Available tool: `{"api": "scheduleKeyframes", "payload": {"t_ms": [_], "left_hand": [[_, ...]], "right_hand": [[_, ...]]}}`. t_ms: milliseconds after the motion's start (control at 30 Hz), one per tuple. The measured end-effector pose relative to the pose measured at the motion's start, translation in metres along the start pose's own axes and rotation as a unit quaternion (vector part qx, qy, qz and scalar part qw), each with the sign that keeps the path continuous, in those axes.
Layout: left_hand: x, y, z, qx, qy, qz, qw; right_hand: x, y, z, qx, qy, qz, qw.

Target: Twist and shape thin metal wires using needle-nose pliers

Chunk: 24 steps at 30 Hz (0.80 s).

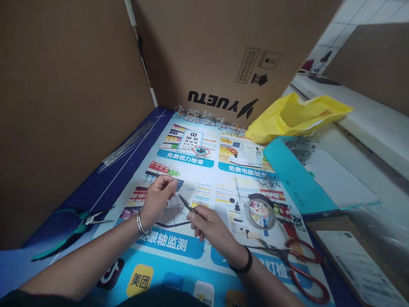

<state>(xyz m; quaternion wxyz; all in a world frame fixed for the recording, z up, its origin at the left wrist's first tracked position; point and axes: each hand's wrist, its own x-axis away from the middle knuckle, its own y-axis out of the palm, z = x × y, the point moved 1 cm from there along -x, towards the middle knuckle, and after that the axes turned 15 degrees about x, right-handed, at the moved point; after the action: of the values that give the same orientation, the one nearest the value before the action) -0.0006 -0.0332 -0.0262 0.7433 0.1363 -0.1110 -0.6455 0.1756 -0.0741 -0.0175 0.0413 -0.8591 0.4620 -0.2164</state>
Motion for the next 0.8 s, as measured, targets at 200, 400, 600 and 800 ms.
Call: {"api": "scheduleKeyframes", "payload": {"t_ms": [200, 400, 600, 800], "left_hand": [[0.005, 0.001, 0.001, -0.024, 0.012, -0.021, 0.999], [0.005, 0.0, -0.001, -0.052, 0.031, -0.023, 0.998], [0.007, 0.001, -0.001, -0.062, 0.038, -0.023, 0.997], [0.005, 0.0, -0.002, -0.06, 0.032, -0.029, 0.997]], "right_hand": [[-0.001, 0.01, 0.004, -0.036, -0.001, 0.016, 0.999], [-0.002, 0.011, 0.006, -0.053, 0.001, 0.034, 0.998], [-0.003, 0.013, 0.008, -0.052, 0.001, 0.034, 0.998], [-0.003, 0.012, 0.007, -0.047, -0.004, 0.038, 0.998]]}}
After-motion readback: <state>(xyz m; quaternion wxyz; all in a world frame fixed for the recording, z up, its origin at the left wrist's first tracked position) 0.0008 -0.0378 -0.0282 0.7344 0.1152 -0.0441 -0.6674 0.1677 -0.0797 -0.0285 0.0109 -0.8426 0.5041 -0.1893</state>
